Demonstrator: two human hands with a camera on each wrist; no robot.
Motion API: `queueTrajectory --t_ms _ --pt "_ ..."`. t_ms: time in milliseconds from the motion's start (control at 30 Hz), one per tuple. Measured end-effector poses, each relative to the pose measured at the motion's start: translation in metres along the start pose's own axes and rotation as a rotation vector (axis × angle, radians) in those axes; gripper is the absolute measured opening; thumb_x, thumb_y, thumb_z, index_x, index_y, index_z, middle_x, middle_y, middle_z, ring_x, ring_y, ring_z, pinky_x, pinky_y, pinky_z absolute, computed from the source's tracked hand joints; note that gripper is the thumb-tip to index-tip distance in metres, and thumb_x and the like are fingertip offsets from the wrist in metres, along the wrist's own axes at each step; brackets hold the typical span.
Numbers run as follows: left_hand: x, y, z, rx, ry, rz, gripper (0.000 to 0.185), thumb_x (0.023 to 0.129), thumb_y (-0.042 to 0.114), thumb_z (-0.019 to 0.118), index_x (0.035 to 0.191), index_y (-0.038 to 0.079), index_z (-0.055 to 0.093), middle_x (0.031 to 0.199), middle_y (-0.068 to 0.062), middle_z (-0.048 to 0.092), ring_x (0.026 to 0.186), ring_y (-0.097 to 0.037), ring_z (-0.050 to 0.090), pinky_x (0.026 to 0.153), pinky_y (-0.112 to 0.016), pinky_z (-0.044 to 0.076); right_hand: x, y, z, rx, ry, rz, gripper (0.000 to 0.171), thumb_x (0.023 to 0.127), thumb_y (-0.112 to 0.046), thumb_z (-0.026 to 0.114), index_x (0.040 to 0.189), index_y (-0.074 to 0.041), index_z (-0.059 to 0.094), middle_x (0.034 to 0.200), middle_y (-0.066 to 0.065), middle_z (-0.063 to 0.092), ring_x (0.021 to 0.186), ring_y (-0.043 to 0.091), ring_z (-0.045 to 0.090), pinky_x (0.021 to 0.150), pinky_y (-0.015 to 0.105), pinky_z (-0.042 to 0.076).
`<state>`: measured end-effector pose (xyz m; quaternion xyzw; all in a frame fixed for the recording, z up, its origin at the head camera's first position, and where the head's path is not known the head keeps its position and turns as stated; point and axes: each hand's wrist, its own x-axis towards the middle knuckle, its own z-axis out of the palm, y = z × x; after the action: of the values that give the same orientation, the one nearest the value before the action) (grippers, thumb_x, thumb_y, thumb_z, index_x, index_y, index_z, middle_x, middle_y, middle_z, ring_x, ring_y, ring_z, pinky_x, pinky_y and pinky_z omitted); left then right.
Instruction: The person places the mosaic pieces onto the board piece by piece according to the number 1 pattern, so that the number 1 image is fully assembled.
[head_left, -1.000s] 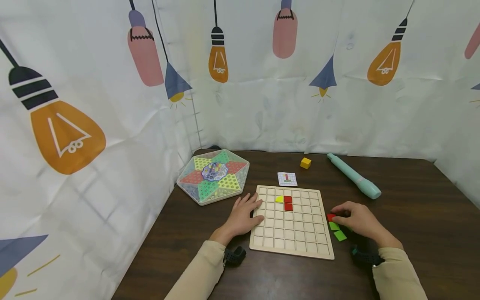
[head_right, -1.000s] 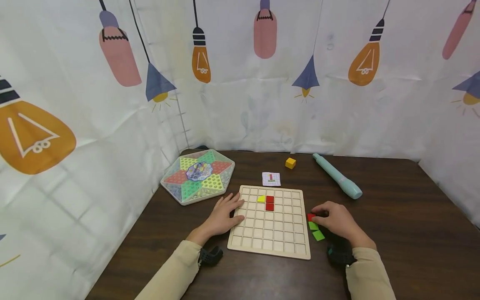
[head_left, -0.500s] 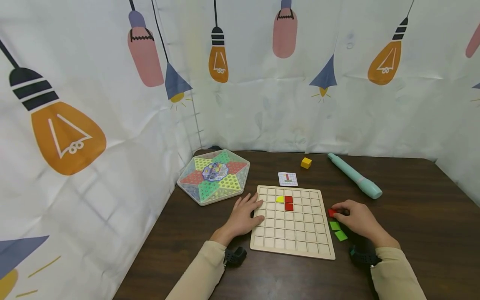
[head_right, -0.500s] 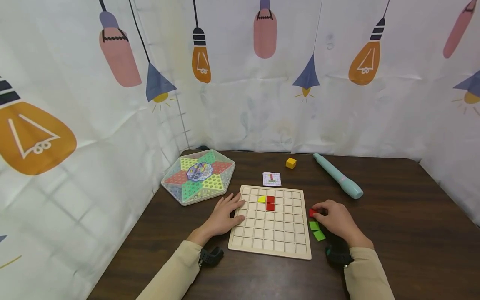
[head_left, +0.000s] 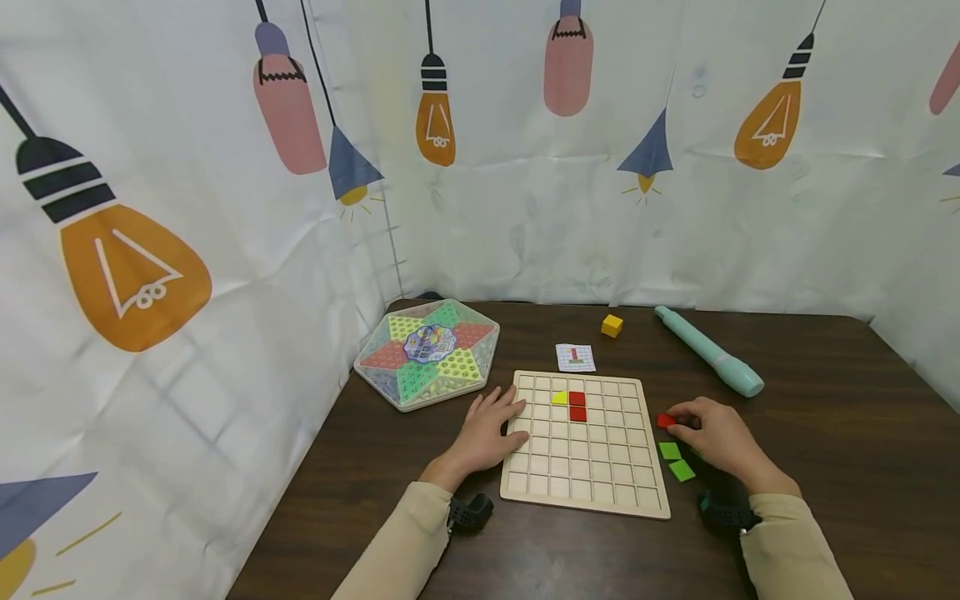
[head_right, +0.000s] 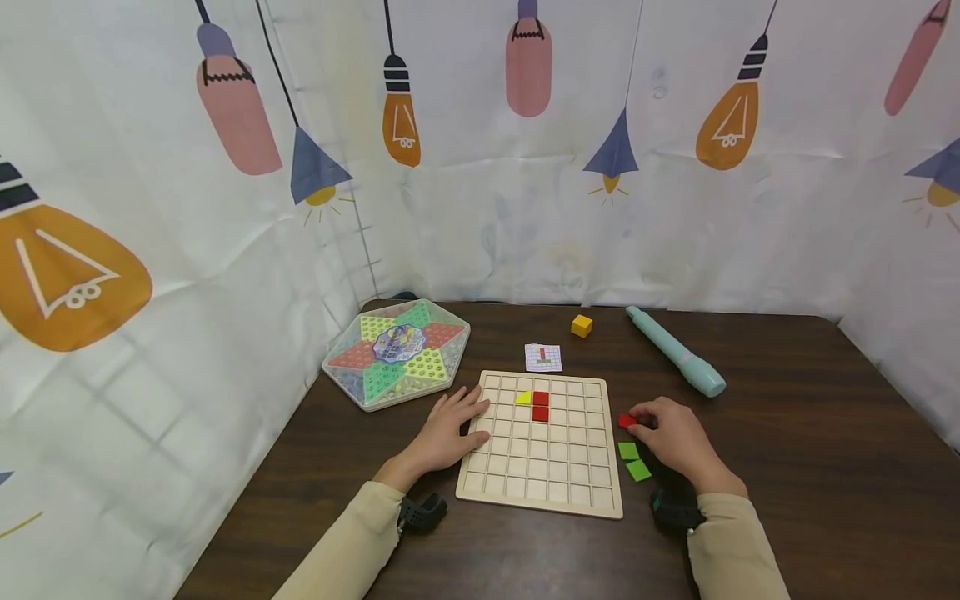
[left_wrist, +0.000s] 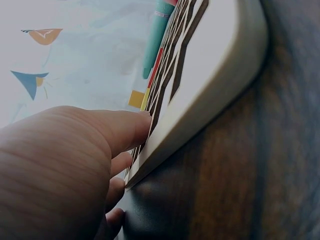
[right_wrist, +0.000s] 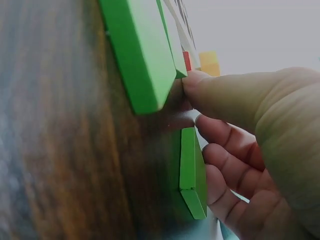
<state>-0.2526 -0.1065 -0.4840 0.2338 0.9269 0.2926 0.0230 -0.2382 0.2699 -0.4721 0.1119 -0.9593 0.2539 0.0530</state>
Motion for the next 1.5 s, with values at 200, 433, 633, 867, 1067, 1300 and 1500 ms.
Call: queueTrajectory --t_ms 200,433,633,867,1067,1300,1500 --pt "-0.001 0.001 0.000 0.000 -0.001 0.000 0.055 0.097 0.031 0.061 0.146 0.010 0.048 0.159 -0.010 0.027 0.148 -0.034 0.016 0.119 -0.056 0.005 0.003 0.002 0.002 -0.030 -0.003 -0.016 0.020 0.085 -0.015 0.075 0.102 -0.005 0.073 0.092 0.005 0.062 0.074 0.017 0.050 0.063 0.032 0.043" --pt "-0.001 0.000 -0.001 0.001 -0.002 0.005 0.056 0.096 0.031 0.062 0.146 0.010 0.048 0.159 -0.010 0.027 0.148 -0.034 0.017 0.118 -0.056 0.005 0.002 0.000 0.001 -0.017 0.015 0.000 0.022 0.085 -0.015 0.073 0.103 -0.002 0.073 0.097 0.010 0.065 0.074 0.018 0.055 0.060 0.032 0.046" --pt "0.000 0.000 -0.001 0.000 -0.001 -0.002 0.055 0.097 0.032 0.061 0.147 0.012 0.047 0.159 -0.008 0.026 0.149 -0.032 0.016 0.119 -0.055 0.005 0.002 -0.001 0.001 0.022 0.019 0.007 0.025 0.086 -0.014 0.073 0.107 0.000 0.072 0.101 0.014 0.067 0.076 0.018 0.059 0.059 0.030 0.049" --pt "0.000 0.000 -0.001 -0.005 -0.001 0.002 0.055 0.097 0.031 0.061 0.146 0.011 0.048 0.159 -0.010 0.027 0.148 -0.033 0.016 0.119 -0.056 0.005 0.002 -0.003 0.000 0.019 0.044 -0.022 0.029 0.088 -0.013 0.071 0.113 0.001 0.071 0.102 0.014 0.066 0.071 0.015 0.054 0.055 0.028 0.044" --pt "-0.001 0.000 0.000 -0.006 -0.005 -0.004 0.055 0.097 0.031 0.061 0.146 0.011 0.048 0.159 -0.009 0.027 0.149 -0.032 0.016 0.119 -0.055 0.005 0.002 -0.008 0.004 0.026 0.070 -0.021 0.027 0.089 -0.016 0.071 0.112 -0.002 0.071 0.100 0.009 0.065 0.068 0.015 0.048 0.053 0.027 0.040" --pt "-0.001 0.001 -0.001 -0.018 -0.006 -0.003 0.054 0.097 0.031 0.060 0.146 0.011 0.047 0.159 -0.009 0.026 0.149 -0.032 0.015 0.119 -0.055 0.004 0.005 -0.024 0.013 0.104 0.097 -0.048 0.025 0.090 -0.017 0.071 0.113 -0.007 0.071 0.099 0.004 0.062 0.067 0.012 0.048 0.049 0.025 0.040" --pt "-0.001 0.001 -0.002 -0.001 -0.015 -0.002 0.057 0.095 0.033 0.063 0.146 0.012 0.048 0.159 -0.009 0.026 0.149 -0.033 0.015 0.119 -0.055 0.005 0.009 -0.038 0.024 0.157 0.047 -0.076 0.022 0.090 -0.015 0.071 0.111 -0.010 0.072 0.090 -0.002 0.058 0.066 0.012 0.046 0.049 0.025 0.039"
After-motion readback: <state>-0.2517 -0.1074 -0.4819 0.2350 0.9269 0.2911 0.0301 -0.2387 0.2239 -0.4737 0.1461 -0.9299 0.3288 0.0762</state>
